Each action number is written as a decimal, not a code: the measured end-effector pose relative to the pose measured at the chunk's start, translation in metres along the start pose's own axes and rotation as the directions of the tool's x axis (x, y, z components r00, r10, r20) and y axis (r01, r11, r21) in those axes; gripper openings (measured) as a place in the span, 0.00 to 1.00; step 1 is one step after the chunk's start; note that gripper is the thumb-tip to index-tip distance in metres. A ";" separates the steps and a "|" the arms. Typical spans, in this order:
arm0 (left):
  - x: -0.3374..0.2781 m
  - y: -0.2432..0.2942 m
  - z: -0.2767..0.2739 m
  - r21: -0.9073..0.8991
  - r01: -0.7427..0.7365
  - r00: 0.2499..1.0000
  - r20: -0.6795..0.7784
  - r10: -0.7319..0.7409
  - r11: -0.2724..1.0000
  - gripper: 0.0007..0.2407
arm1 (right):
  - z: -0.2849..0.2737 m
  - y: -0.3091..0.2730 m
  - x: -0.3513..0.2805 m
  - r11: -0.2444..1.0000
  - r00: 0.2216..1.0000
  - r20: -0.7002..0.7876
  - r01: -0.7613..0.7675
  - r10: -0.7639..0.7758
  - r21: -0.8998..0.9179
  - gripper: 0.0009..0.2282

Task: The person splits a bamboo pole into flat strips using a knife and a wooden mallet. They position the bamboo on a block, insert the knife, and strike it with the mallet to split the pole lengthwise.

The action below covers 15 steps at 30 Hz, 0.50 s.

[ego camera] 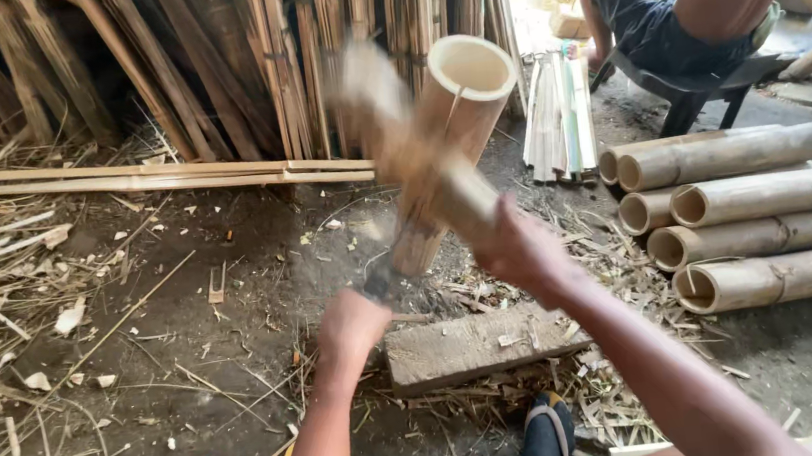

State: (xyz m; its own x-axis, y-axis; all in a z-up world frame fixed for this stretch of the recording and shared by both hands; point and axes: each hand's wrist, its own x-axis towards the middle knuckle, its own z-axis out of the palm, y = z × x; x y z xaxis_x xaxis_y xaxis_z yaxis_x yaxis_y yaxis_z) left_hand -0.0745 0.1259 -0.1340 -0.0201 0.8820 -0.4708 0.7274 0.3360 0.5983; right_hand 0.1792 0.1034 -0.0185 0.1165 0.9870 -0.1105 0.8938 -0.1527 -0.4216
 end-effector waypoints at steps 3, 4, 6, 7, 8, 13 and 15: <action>0.010 -0.010 0.006 0.121 -0.099 0.986 -0.118 0.114 0.988 0.15 | 0.032 0.015 0.013 1.000 0.999 0.029 0.028 -0.028 0.000 0.33; 0.015 -0.010 0.007 0.121 -0.078 0.990 -0.104 0.091 0.990 0.16 | 0.035 0.015 0.015 1.000 0.999 0.039 0.014 -0.015 0.016 0.33; 0.008 -0.022 0.021 0.115 -0.021 0.997 -0.072 0.030 0.993 0.19 | 0.040 0.014 -0.006 0.992 0.998 0.049 0.019 -0.025 0.122 0.36; 0.010 -0.024 0.026 0.094 -0.011 0.995 -0.102 0.020 0.996 0.19 | 0.035 0.008 -0.007 0.975 0.998 0.028 0.046 -0.053 0.217 0.38; 0.010 -0.026 0.033 0.072 -0.001 0.991 -0.131 0.011 0.997 0.19 | 0.029 0.002 -0.006 0.948 0.997 0.005 0.074 -0.079 0.310 0.41; 0.033 -0.042 0.053 0.059 0.007 0.993 -0.116 0.000 0.998 0.20 | -0.020 -0.004 -0.021 0.851 0.869 -0.438 0.399 -0.231 0.342 0.45; 0.037 -0.044 0.056 0.026 0.012 0.995 -0.101 -0.010 1.000 0.18 | -0.031 0.000 -0.007 0.822 0.775 -0.553 0.508 -0.306 0.257 0.43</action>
State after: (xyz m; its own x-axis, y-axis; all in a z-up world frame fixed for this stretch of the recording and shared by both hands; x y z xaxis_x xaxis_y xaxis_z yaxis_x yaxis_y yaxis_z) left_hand -0.0688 0.1255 -0.2144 -0.0959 0.9075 -0.4089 0.7446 0.3381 0.5756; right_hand 0.1919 0.0978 0.0099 0.0566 0.8389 0.5413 0.6826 0.3631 -0.6342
